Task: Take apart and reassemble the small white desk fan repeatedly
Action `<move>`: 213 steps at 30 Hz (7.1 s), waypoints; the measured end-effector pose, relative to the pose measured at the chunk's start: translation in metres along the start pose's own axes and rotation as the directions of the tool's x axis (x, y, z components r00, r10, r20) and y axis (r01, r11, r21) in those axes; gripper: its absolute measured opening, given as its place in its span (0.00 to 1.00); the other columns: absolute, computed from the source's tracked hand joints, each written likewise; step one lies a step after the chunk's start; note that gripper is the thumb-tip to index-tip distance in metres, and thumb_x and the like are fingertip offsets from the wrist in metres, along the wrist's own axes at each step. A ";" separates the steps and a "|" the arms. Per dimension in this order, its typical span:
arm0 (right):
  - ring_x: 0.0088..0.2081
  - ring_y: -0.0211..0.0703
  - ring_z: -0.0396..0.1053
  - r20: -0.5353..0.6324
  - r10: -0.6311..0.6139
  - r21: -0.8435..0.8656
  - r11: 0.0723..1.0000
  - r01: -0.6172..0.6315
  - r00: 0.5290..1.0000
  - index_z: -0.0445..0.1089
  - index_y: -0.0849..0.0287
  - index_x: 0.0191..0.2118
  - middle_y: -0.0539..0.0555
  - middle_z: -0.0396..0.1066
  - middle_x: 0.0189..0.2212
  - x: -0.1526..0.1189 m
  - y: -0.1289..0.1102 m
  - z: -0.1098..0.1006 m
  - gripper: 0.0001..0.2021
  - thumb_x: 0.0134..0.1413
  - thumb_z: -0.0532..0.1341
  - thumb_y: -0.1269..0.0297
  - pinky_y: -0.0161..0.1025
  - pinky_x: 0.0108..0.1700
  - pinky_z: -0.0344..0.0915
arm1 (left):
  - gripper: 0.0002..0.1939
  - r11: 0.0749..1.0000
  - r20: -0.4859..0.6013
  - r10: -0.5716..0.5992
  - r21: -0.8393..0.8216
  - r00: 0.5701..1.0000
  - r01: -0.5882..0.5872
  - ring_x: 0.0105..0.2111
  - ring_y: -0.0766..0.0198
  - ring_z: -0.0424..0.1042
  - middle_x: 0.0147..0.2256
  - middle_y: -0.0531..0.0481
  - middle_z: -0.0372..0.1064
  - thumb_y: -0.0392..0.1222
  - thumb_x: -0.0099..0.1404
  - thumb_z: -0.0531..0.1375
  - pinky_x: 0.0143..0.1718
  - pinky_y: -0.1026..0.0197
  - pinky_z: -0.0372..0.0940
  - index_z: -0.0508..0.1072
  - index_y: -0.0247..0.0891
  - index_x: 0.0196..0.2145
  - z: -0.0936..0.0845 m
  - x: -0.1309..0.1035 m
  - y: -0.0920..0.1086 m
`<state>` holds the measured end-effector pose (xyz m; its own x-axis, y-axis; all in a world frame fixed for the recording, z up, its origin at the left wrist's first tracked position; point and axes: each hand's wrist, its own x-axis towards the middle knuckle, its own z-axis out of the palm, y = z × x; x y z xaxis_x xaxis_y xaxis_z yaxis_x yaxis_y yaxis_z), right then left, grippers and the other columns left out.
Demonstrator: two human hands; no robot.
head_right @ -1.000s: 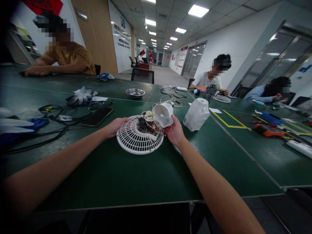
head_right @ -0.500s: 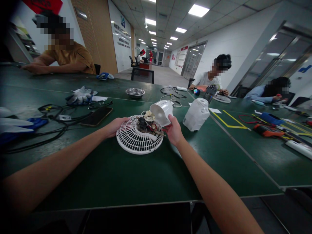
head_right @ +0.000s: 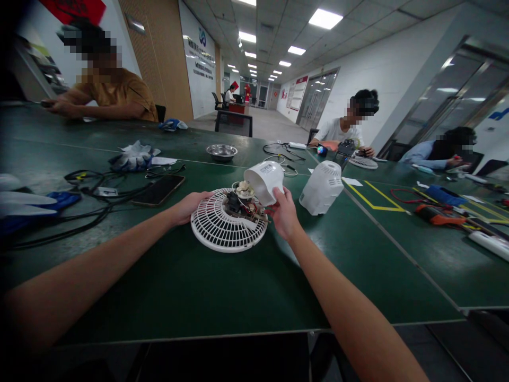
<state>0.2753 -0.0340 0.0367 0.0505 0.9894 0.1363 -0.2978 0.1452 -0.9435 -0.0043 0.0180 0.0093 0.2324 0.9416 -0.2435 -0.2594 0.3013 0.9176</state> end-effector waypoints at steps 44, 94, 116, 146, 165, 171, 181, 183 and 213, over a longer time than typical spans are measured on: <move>0.52 0.61 0.72 0.478 -0.181 -0.694 0.522 0.495 0.860 0.50 0.49 0.67 0.60 0.69 0.56 -0.017 -0.011 0.000 0.42 0.50 0.70 0.51 0.61 0.54 0.70 | 0.36 0.192 0.498 0.483 0.742 0.720 -0.643 0.52 0.43 0.69 0.55 0.36 0.70 0.60 0.62 0.64 0.55 0.44 0.61 0.67 0.38 0.61 0.024 -0.042 0.015; 0.59 0.63 0.67 0.549 -0.221 -0.668 0.464 0.582 0.806 0.53 0.48 0.66 0.60 0.66 0.61 -0.021 -0.009 0.007 0.44 0.47 0.72 0.47 0.66 0.61 0.62 | 0.41 0.186 0.560 0.406 0.723 0.722 -0.665 0.55 0.38 0.63 0.55 0.38 0.68 0.61 0.50 0.71 0.59 0.39 0.53 0.71 0.41 0.57 0.024 -0.045 0.016; 0.27 0.46 0.71 0.613 -0.092 -0.600 0.592 0.538 0.785 0.35 0.47 0.73 0.49 0.74 0.31 -0.028 -0.014 0.004 0.49 0.53 0.66 0.58 0.50 0.32 0.73 | 0.67 0.242 0.613 0.483 0.594 0.626 -0.768 0.62 0.30 0.61 0.66 0.31 0.55 0.55 0.53 0.71 0.62 0.28 0.53 0.27 0.43 0.73 0.022 -0.043 0.000; 0.25 0.41 0.67 0.617 -0.056 -0.529 0.709 0.466 0.785 0.38 0.45 0.71 0.43 0.66 0.25 -0.026 -0.011 0.008 0.49 0.50 0.68 0.66 0.42 0.29 0.69 | 0.56 0.113 0.670 0.524 0.557 0.526 -0.822 0.52 0.37 0.72 0.61 0.33 0.61 0.53 0.52 0.71 0.51 0.36 0.68 0.43 0.47 0.69 0.023 -0.040 0.008; 0.62 0.61 0.62 0.595 -0.188 -0.523 0.648 0.553 0.782 0.36 0.44 0.72 0.59 0.62 0.64 -0.011 -0.006 -0.003 0.51 0.50 0.67 0.53 0.62 0.61 0.60 | 0.62 0.094 0.729 0.503 0.487 0.464 -0.868 0.60 0.33 0.67 0.65 0.31 0.59 0.49 0.56 0.69 0.60 0.31 0.61 0.29 0.46 0.73 0.023 -0.043 0.004; 0.63 0.63 0.62 0.609 -0.126 -0.555 0.637 0.535 0.783 0.34 0.45 0.73 0.60 0.62 0.63 -0.014 -0.009 -0.003 0.54 0.49 0.70 0.50 0.64 0.63 0.58 | 0.61 0.139 0.736 0.504 0.448 0.452 -0.883 0.61 0.34 0.66 0.66 0.30 0.58 0.46 0.56 0.68 0.60 0.31 0.61 0.30 0.46 0.73 0.022 -0.039 -0.001; 0.61 0.64 0.64 0.572 -0.118 -0.589 0.630 0.506 0.812 0.32 0.45 0.73 0.62 0.63 0.63 -0.019 -0.008 0.000 0.63 0.41 0.75 0.46 0.66 0.62 0.59 | 0.62 0.154 0.734 0.452 0.495 0.507 -0.855 0.53 0.37 0.73 0.62 0.30 0.63 0.48 0.59 0.67 0.54 0.35 0.67 0.25 0.45 0.72 0.020 -0.038 0.001; 0.62 0.64 0.63 0.561 -0.126 -0.596 0.624 0.505 0.818 0.32 0.45 0.73 0.62 0.62 0.64 -0.019 -0.006 0.001 0.63 0.40 0.75 0.46 0.66 0.64 0.57 | 0.63 0.131 0.725 0.456 0.519 0.516 -0.845 0.54 0.36 0.72 0.64 0.29 0.60 0.48 0.58 0.68 0.54 0.35 0.67 0.25 0.45 0.73 0.022 -0.039 0.001; 0.61 0.69 0.62 0.512 -0.224 -0.706 0.440 0.555 0.829 0.33 0.42 0.72 0.62 0.51 0.69 -0.021 0.005 0.012 0.60 0.43 0.74 0.49 0.73 0.61 0.56 | 0.59 0.252 0.518 0.641 0.555 0.566 -0.793 0.53 0.40 0.72 0.60 0.36 0.64 0.43 0.49 0.71 0.51 0.38 0.70 0.43 0.45 0.70 0.048 -0.059 0.002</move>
<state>0.2619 -0.0539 0.0330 -0.3794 0.7917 0.4789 0.5706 0.6076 -0.5525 0.0260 -0.0445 0.0404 0.4506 0.6487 0.6133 0.2703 -0.7539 0.5988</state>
